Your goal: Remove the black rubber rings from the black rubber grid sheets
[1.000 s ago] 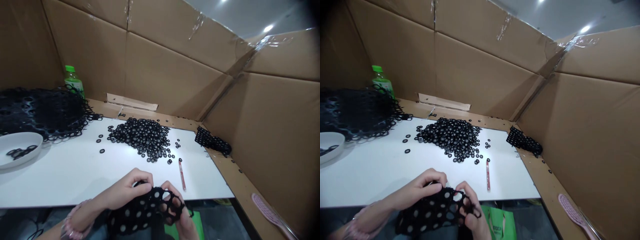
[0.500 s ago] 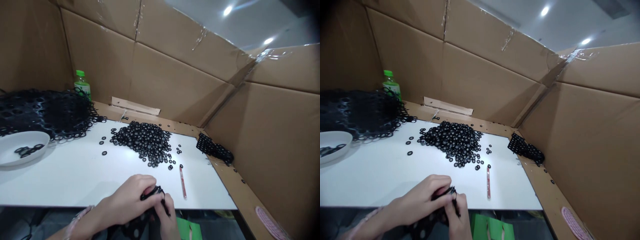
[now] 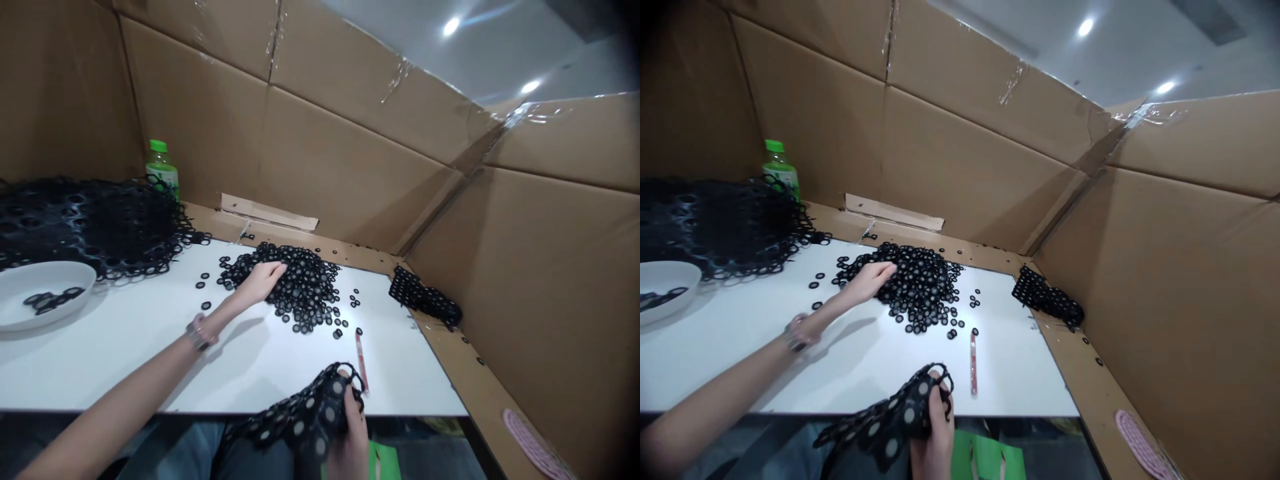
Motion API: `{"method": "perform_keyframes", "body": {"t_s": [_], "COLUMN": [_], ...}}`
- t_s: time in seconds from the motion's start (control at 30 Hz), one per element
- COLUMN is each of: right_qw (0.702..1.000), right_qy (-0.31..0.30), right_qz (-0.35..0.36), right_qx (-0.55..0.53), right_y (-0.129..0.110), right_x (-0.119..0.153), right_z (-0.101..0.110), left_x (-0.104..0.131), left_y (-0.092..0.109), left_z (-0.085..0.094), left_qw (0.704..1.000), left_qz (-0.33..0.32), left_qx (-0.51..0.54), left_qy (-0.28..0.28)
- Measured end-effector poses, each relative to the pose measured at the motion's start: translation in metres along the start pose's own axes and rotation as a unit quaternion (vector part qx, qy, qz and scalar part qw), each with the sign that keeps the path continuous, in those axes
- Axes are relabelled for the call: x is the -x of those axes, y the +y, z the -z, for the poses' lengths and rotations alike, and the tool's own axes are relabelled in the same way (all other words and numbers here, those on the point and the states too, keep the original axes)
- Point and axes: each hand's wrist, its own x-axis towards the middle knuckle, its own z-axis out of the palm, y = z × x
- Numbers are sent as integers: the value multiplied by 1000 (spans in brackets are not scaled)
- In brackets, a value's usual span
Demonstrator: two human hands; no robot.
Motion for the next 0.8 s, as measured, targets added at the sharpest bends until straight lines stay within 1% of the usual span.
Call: {"method": "perform_keyframes", "body": {"t_s": [0.07,0.17,0.23,0.3,0.37,0.43,0.47,0.5,0.57,0.6,0.63,0.7,0.8], "right_qw": [998,984,968,952,947,955,961,967,979,983,986,989,987], "right_qy": [-13,-41,-49,-47,-37,-22,-15,-10,-1,-1,-5,-27,-58], "right_qz": [-40,-133,-190,-239,-253,-235,-220,-204,-168,-151,-137,-123,-140], "right_qx": [-35,-112,-155,-188,-193,-180,-166,-150,-117,-103,-92,-74,-53], "right_y": [-3,-9,-13,-15,-15,-15,-14,-14,-13,-13,-13,-13,-13], "right_x": [-4,-6,-7,-6,-4,-3,-2,-2,-2,-2,-2,-2,-1], "right_z": [-13,-33,-40,-43,-44,-47,-49,-51,-56,-58,-59,-60,-59], "left_x": [-26,-48,-54,-56,-52,-36,-24,-8,28,45,61,84,97], "left_y": [-6,-11,-14,-14,-7,10,22,36,64,76,86,99,101], "left_z": [-6,-18,-24,-25,-21,-13,-8,-4,5,8,11,14,15], "left_qw": [999,996,994,991,989,988,987,984,965,949,936,930,934], "left_qz": [-9,-7,-10,-13,-16,-26,-40,-65,-157,-203,-231,-235,-204], "left_qx": [-45,-84,-110,-130,-144,-154,-155,-157,-148,-152,-162,-168,-161], "left_qy": [-11,-24,-27,-30,-26,-20,-24,-45,-149,-189,-210,-228,-244]}}
